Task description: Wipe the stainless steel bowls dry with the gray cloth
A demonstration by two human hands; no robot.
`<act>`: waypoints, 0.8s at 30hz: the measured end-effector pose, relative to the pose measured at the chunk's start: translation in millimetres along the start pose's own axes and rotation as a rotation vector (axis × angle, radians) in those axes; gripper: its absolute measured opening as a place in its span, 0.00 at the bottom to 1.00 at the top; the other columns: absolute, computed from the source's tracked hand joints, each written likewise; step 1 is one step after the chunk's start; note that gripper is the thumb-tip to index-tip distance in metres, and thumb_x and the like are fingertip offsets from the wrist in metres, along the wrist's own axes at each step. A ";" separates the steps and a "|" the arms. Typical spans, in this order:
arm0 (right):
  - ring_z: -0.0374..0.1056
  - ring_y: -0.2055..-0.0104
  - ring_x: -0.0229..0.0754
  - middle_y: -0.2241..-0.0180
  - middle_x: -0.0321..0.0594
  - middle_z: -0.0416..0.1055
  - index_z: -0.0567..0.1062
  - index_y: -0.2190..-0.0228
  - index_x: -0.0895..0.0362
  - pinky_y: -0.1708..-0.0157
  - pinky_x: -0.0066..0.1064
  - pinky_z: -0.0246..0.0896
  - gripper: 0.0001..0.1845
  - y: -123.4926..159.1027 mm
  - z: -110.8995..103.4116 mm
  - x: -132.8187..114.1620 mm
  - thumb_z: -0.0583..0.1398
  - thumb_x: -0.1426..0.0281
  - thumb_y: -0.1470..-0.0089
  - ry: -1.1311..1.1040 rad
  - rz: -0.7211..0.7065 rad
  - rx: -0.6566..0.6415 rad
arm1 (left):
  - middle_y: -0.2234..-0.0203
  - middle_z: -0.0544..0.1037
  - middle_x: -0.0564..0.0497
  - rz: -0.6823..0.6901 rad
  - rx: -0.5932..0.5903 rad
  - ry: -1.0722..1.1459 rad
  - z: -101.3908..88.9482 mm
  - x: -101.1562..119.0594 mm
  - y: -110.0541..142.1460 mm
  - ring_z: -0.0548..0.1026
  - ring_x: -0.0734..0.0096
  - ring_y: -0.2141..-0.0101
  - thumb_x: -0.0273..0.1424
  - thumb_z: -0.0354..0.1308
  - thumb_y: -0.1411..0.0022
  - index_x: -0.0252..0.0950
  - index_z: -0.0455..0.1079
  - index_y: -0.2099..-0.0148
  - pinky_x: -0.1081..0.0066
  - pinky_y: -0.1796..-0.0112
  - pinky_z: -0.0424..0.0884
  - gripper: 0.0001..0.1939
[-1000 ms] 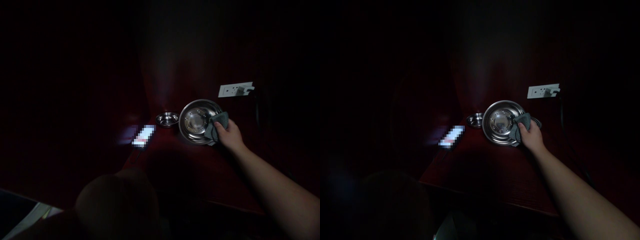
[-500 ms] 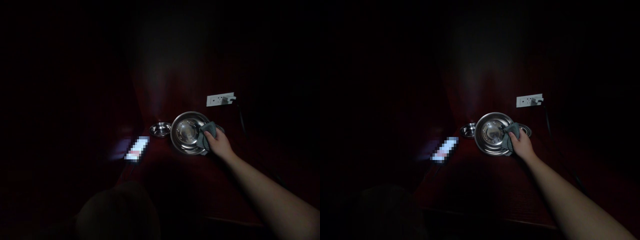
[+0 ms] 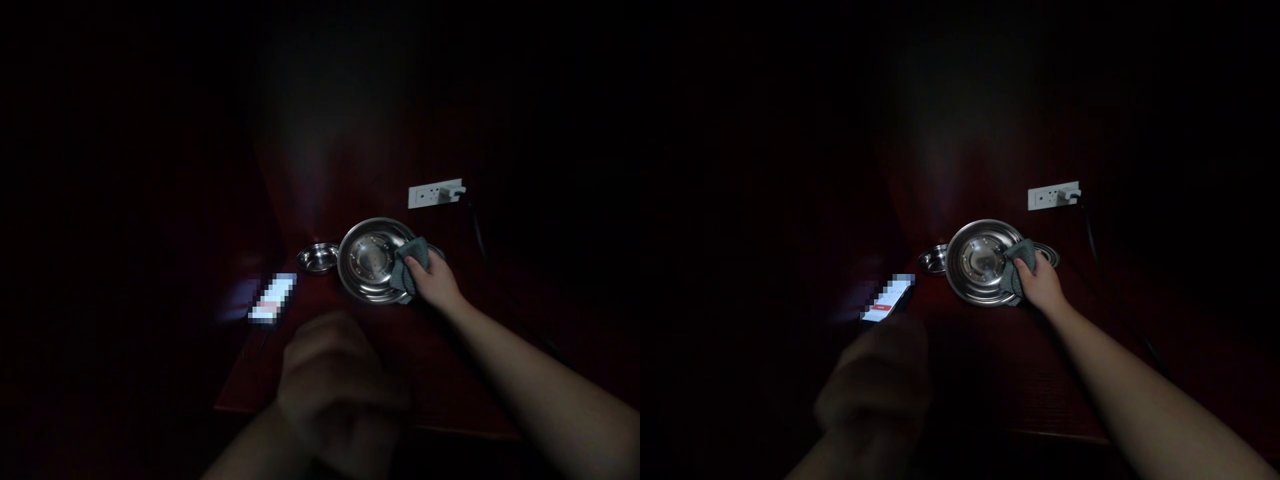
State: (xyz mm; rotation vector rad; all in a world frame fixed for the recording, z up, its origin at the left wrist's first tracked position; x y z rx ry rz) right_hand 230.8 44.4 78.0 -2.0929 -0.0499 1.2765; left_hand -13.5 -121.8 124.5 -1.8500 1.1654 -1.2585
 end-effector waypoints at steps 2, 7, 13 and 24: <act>0.69 0.66 0.47 0.66 0.46 0.73 0.72 0.62 0.59 0.62 0.40 0.64 0.19 -0.8 -1.2 -0.7 0.56 0.58 0.50 0.005 0.000 0.012 | 0.71 0.74 0.51 0.039 0.018 0.021 8.7 -17.8 -28.7 0.71 0.73 0.71 0.32 0.55 0.40 0.40 0.71 0.65 0.70 0.69 0.69 0.04; 0.69 0.63 0.49 0.64 0.48 0.73 0.72 0.61 0.60 0.60 0.41 0.63 0.20 -3.6 -9.0 2.6 0.56 0.59 0.50 0.017 0.033 0.087 | 0.81 0.67 0.54 -0.058 0.121 -0.060 20.2 -89.8 -57.6 0.63 0.78 0.80 0.27 0.55 0.43 0.35 0.68 0.74 0.74 0.77 0.58 0.07; 0.69 0.62 0.49 0.64 0.47 0.73 0.73 0.60 0.59 0.59 0.41 0.63 0.20 -4.4 -7.8 12.6 0.55 0.58 0.50 0.019 0.067 0.072 | 0.72 0.69 0.51 -0.308 0.414 -0.103 9.3 -163.8 -38.3 0.67 0.74 0.72 0.29 0.55 0.44 0.35 0.67 0.66 0.73 0.69 0.64 0.03; 0.70 0.62 0.47 0.64 0.43 0.74 0.71 0.61 0.56 0.59 0.41 0.65 0.16 4.1 18.1 5.1 0.56 0.59 0.47 -0.073 -0.010 -0.183 | 0.48 0.70 0.43 -0.642 0.240 0.585 35.4 -187.9 -15.3 0.68 0.59 0.47 0.43 0.62 0.48 0.36 0.63 0.45 0.65 0.47 0.61 0.30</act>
Point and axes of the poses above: each hand's wrist, its own y-axis away from the middle knuckle, its own z-axis out of the palm, x = y × z, the point moved 8 cm from there along -y, towards the middle knuckle
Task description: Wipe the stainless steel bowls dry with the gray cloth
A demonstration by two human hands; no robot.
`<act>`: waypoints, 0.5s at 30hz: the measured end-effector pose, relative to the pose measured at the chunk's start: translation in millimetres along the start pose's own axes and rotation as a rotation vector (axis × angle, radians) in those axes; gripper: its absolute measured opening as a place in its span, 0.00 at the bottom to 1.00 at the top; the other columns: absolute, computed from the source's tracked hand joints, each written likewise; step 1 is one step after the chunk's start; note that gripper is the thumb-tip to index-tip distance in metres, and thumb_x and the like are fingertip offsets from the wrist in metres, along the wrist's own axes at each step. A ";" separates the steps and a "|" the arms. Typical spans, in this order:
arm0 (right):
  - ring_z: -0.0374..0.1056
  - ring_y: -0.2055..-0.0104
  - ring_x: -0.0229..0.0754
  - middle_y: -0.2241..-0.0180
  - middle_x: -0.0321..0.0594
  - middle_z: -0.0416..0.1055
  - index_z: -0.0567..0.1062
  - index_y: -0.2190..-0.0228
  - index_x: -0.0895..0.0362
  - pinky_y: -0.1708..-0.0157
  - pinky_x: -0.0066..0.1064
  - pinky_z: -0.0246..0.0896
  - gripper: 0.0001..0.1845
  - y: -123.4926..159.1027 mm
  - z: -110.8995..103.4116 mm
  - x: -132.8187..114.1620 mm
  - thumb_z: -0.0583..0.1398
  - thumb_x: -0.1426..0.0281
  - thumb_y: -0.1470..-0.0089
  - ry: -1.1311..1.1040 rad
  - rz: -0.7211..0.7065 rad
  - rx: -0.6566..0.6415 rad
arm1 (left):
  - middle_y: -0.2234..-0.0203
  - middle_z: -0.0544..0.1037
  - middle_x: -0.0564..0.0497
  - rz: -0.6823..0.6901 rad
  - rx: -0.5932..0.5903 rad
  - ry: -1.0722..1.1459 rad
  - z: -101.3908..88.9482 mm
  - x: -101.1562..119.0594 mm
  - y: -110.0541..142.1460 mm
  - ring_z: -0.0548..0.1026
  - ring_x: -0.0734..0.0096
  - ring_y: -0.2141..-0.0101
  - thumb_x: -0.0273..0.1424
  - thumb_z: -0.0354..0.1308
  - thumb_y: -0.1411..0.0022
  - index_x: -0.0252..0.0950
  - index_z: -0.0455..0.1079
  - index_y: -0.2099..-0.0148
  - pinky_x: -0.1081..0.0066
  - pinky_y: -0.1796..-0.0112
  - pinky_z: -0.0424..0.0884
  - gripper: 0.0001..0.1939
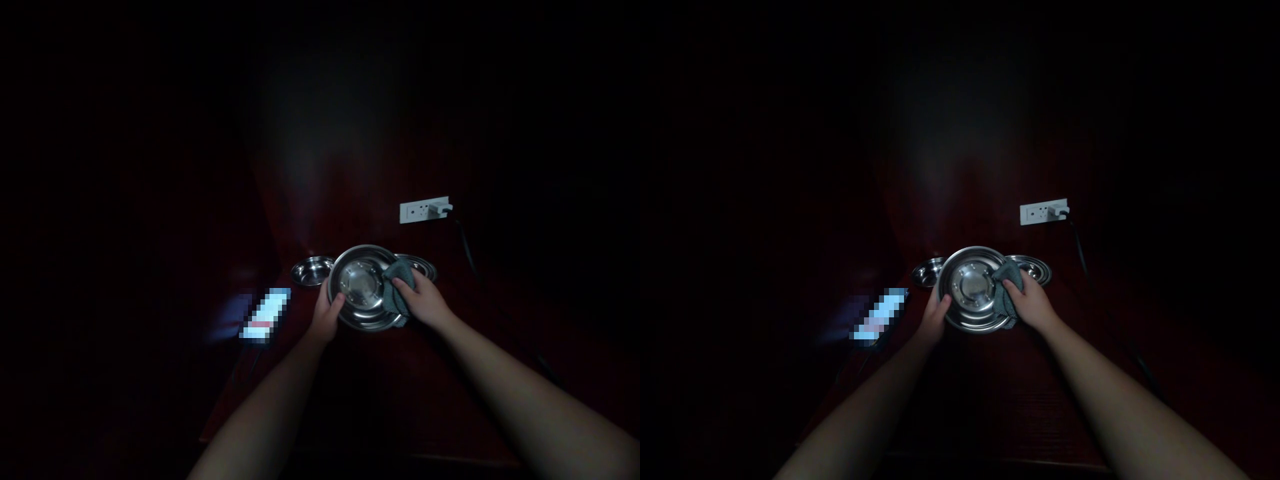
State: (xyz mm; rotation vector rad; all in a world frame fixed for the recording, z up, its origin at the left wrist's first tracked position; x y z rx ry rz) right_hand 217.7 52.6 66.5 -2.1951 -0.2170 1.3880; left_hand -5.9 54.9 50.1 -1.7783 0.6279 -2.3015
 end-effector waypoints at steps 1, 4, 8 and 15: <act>0.71 0.62 0.47 0.64 0.43 0.74 0.71 0.61 0.56 0.59 0.41 0.65 0.16 0.6 1.9 -0.7 0.56 0.60 0.47 0.006 -0.004 -0.021 | 0.49 0.72 0.42 -0.063 -0.037 0.047 3.2 -6.5 1.5 0.68 0.58 0.48 0.44 0.62 0.49 0.35 0.65 0.46 0.64 0.47 0.61 0.31; 0.71 0.61 0.46 0.63 0.43 0.75 0.72 0.62 0.56 0.59 0.40 0.65 0.15 1.5 3.0 -2.6 0.56 0.60 0.47 0.021 -0.018 -0.041 | 0.57 0.77 0.42 -0.280 -0.084 0.186 8.4 -29.3 8.5 0.73 0.56 0.53 0.46 0.63 0.51 0.33 0.67 0.49 0.60 0.50 0.65 0.31; 0.71 0.62 0.46 0.64 0.43 0.75 0.71 0.63 0.57 0.60 0.39 0.65 0.15 0.8 0.2 -3.2 0.56 0.59 0.47 0.031 -0.019 -0.025 | 0.60 0.78 0.43 -0.344 -0.013 0.231 4.8 -36.9 13.1 0.75 0.58 0.57 0.45 0.65 0.53 0.33 0.69 0.51 0.61 0.52 0.67 0.31; 0.71 0.62 0.47 0.64 0.44 0.74 0.71 0.63 0.57 0.60 0.40 0.66 0.15 1.4 3.7 -2.2 0.56 0.60 0.48 0.013 -0.007 -0.033 | 0.60 0.79 0.44 -0.268 0.134 0.200 2.0 -22.9 11.2 0.75 0.58 0.57 0.41 0.65 0.53 0.31 0.71 0.54 0.63 0.54 0.68 0.26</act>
Point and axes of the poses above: each hand's wrist, its own y-axis away from the middle knuckle, its own z-axis out of the palm, x = y × z, the point moved 8 cm from there along -y, towards the middle knuckle
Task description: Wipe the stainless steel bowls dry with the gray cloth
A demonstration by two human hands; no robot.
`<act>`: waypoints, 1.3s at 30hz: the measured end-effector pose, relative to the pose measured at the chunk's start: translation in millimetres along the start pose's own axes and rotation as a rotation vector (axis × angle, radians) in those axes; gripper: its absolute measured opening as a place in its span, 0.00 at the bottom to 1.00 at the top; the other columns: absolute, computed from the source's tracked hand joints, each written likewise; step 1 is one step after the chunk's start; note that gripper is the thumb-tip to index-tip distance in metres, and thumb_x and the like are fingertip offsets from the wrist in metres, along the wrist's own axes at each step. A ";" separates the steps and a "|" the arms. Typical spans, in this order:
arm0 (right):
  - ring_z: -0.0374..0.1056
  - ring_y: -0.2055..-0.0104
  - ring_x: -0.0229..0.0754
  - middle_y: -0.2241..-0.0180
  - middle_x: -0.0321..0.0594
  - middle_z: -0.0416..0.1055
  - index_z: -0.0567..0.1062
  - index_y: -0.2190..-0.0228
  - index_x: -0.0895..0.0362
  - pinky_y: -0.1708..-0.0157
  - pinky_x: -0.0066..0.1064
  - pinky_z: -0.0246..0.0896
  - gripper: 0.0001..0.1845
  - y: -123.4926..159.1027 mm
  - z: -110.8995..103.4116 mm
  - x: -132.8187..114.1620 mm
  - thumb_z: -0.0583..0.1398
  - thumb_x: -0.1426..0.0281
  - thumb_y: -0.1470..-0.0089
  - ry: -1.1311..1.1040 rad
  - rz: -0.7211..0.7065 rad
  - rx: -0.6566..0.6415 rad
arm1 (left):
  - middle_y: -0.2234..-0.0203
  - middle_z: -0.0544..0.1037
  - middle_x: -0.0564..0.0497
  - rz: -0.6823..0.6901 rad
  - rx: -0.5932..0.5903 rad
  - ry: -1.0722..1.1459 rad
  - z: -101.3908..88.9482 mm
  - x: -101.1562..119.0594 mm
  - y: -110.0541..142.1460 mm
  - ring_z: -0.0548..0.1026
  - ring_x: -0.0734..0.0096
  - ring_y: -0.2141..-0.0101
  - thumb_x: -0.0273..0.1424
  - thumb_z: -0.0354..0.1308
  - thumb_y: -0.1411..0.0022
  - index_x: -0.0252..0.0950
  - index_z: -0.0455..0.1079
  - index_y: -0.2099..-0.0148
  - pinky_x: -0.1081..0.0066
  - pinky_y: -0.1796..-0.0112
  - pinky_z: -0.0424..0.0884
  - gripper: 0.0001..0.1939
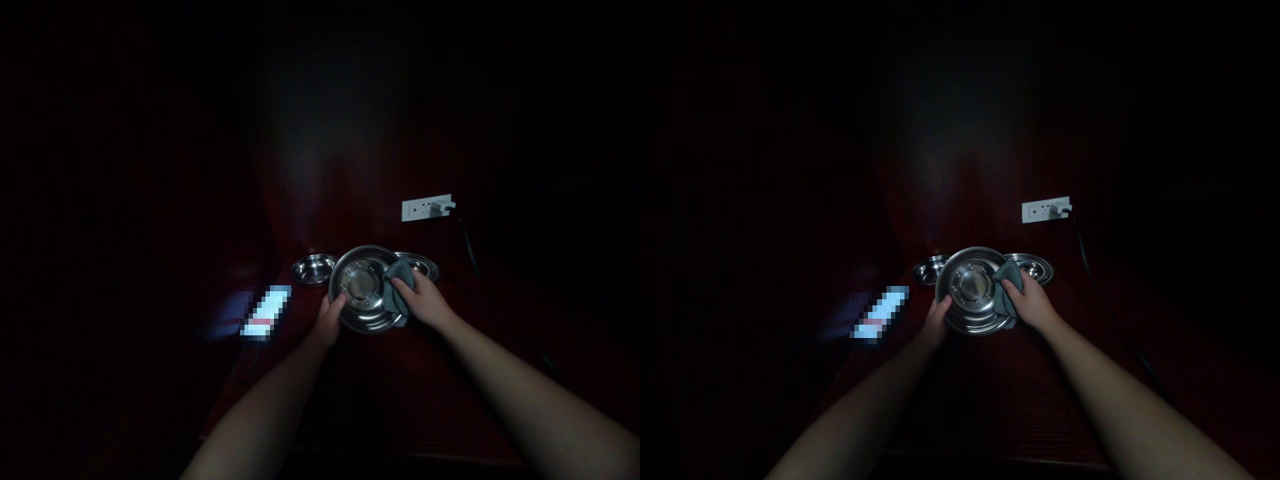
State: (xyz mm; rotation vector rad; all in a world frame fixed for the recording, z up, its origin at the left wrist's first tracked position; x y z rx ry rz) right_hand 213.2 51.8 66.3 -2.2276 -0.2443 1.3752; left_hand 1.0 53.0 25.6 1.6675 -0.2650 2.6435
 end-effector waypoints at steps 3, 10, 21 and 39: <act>0.72 0.63 0.47 0.65 0.43 0.75 0.70 0.63 0.56 0.61 0.41 0.67 0.15 2.8 10.0 6.4 0.57 0.59 0.48 -0.107 0.047 -0.035 | 0.61 0.79 0.45 0.003 0.109 0.019 -5.8 -1.3 -1.7 0.76 0.60 0.58 0.38 0.64 0.52 0.32 0.71 0.56 0.64 0.54 0.68 0.22; 0.72 0.63 0.48 0.64 0.44 0.75 0.70 0.64 0.56 0.60 0.43 0.68 0.14 4.0 17.7 18.3 0.58 0.60 0.50 -0.114 0.075 -0.076 | 0.57 0.78 0.44 -0.021 0.034 0.076 -0.7 -7.7 -5.5 0.74 0.58 0.55 0.36 0.64 0.51 0.32 0.69 0.51 0.62 0.51 0.67 0.25; 0.68 0.65 0.45 0.70 0.40 0.72 0.70 0.67 0.55 0.63 0.37 0.63 0.12 -4.7 -15.7 0.3 0.56 0.60 0.49 0.229 -0.049 0.066 | 0.57 0.77 0.42 -0.211 -0.341 -0.089 12.8 -25.3 7.1 0.76 0.58 0.62 0.53 0.61 0.53 0.37 0.64 0.45 0.65 0.64 0.71 0.37; 0.71 0.66 0.46 0.67 0.42 0.74 0.70 0.65 0.56 0.63 0.39 0.67 0.14 -1.2 3.5 19.6 0.56 0.58 0.48 -0.039 0.094 -0.037 | 0.62 0.79 0.44 -0.062 -0.253 -0.008 22.2 -6.0 8.8 0.75 0.56 0.58 0.38 0.65 0.56 0.32 0.71 0.53 0.61 0.54 0.67 0.27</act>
Point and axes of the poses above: each hand's wrist, its own y-axis away from the middle knuckle, its own z-axis out of the palm, x = y × z, the point moved 8 cm from there along -y, towards the middle knuckle
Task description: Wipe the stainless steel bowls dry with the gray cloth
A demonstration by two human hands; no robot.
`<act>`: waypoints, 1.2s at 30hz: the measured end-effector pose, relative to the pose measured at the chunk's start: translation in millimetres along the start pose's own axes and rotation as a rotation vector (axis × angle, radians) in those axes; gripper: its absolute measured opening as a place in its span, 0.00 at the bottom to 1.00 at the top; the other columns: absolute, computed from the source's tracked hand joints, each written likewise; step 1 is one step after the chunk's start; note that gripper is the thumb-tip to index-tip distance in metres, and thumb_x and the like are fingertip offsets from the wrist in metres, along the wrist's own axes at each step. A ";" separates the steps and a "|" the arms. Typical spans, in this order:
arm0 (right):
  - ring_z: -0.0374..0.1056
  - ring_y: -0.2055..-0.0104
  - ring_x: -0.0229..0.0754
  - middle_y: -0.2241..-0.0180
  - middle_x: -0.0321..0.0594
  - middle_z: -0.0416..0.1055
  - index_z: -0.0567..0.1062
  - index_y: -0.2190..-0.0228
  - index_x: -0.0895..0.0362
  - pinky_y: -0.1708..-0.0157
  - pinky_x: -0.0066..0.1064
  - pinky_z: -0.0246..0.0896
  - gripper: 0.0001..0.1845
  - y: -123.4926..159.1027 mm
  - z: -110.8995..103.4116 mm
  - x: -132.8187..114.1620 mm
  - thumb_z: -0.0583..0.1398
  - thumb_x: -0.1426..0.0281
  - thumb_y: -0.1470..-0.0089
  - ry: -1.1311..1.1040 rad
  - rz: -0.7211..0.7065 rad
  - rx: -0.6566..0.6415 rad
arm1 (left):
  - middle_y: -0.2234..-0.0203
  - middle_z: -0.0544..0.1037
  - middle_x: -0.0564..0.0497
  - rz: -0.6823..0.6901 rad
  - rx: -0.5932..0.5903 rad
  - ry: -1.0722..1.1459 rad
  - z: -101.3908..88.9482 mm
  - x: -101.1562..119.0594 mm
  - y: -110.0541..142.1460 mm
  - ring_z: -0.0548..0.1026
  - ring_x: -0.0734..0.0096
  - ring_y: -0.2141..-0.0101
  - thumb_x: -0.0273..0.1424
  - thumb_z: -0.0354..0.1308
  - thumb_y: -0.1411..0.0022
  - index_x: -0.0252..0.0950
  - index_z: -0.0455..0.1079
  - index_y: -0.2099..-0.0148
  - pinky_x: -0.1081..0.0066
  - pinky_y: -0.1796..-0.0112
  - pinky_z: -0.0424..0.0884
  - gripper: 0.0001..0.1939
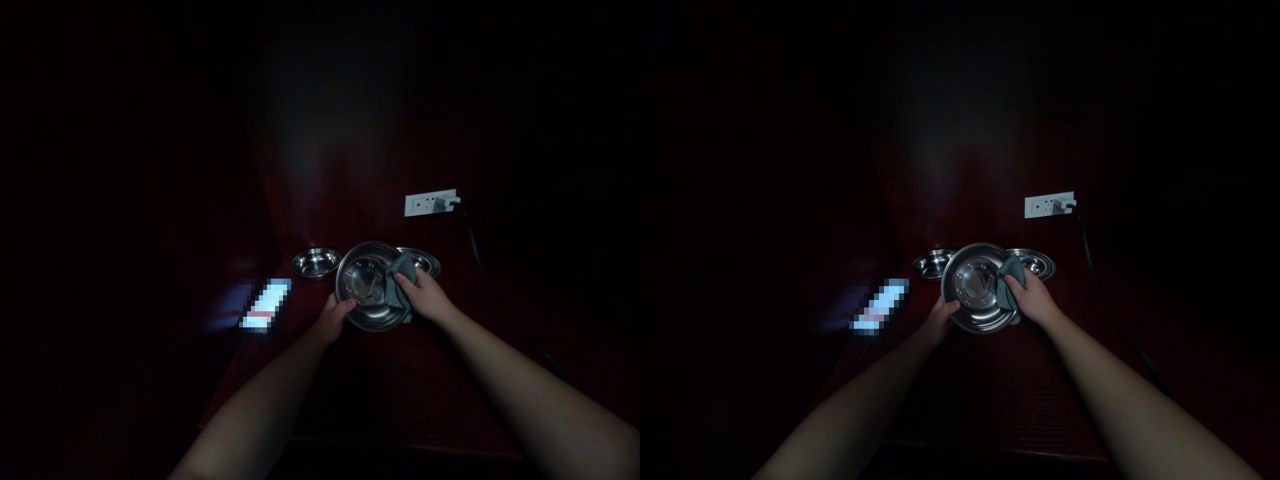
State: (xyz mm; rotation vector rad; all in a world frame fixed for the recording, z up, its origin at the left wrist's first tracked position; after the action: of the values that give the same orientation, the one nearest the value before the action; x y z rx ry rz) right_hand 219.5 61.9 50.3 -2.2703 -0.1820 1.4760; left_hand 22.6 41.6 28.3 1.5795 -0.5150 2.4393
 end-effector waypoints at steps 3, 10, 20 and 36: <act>0.72 0.65 0.46 0.66 0.43 0.75 0.71 0.65 0.57 0.62 0.39 0.67 0.15 0.9 3.7 2.1 0.56 0.58 0.48 0.018 0.021 -0.033 | 0.60 0.78 0.44 0.019 -0.016 0.022 1.3 0.7 -1.3 0.75 0.55 0.56 0.38 0.66 0.57 0.33 0.71 0.52 0.61 0.53 0.67 0.29; 0.72 0.66 0.45 0.67 0.44 0.75 0.73 0.65 0.57 0.64 0.37 0.66 0.14 -0.6 -8.3 -5.3 0.57 0.60 0.49 0.147 0.014 -0.004 | 0.56 0.76 0.42 -0.158 -0.118 0.001 -1.2 -13.4 1.1 0.75 0.52 0.57 0.45 0.65 0.54 0.38 0.62 0.44 0.55 0.58 0.70 0.36; 0.69 0.70 0.43 0.70 0.41 0.73 0.72 0.66 0.57 0.69 0.34 0.64 0.13 -1.1 -14.8 -17.1 0.58 0.61 0.50 0.173 -0.057 -0.003 | 0.59 0.77 0.36 -0.320 -0.377 -0.029 8.1 -23.4 6.4 0.75 0.49 0.58 0.59 0.56 0.54 0.32 0.66 0.49 0.55 0.63 0.72 0.40; 0.72 0.63 0.46 0.65 0.44 0.75 0.71 0.64 0.57 0.61 0.39 0.67 0.13 3.0 10.7 5.4 0.55 0.61 0.46 -0.051 0.089 -0.128 | 0.59 0.78 0.45 0.078 0.017 -0.061 -0.8 3.4 -2.8 0.74 0.58 0.56 0.39 0.63 0.54 0.34 0.69 0.52 0.62 0.54 0.67 0.26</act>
State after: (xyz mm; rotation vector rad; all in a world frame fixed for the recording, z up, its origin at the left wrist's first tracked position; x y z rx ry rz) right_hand 211.8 64.0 40.8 -2.3701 -0.1983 1.6112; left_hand 21.5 44.4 31.6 1.6755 -0.5786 2.4640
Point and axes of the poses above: each hand's wrist, its own y-axis away from the middle knuckle, its own z-axis out of the palm, x = y × z, the point moved 8 cm from there along -y, towards the middle knuckle
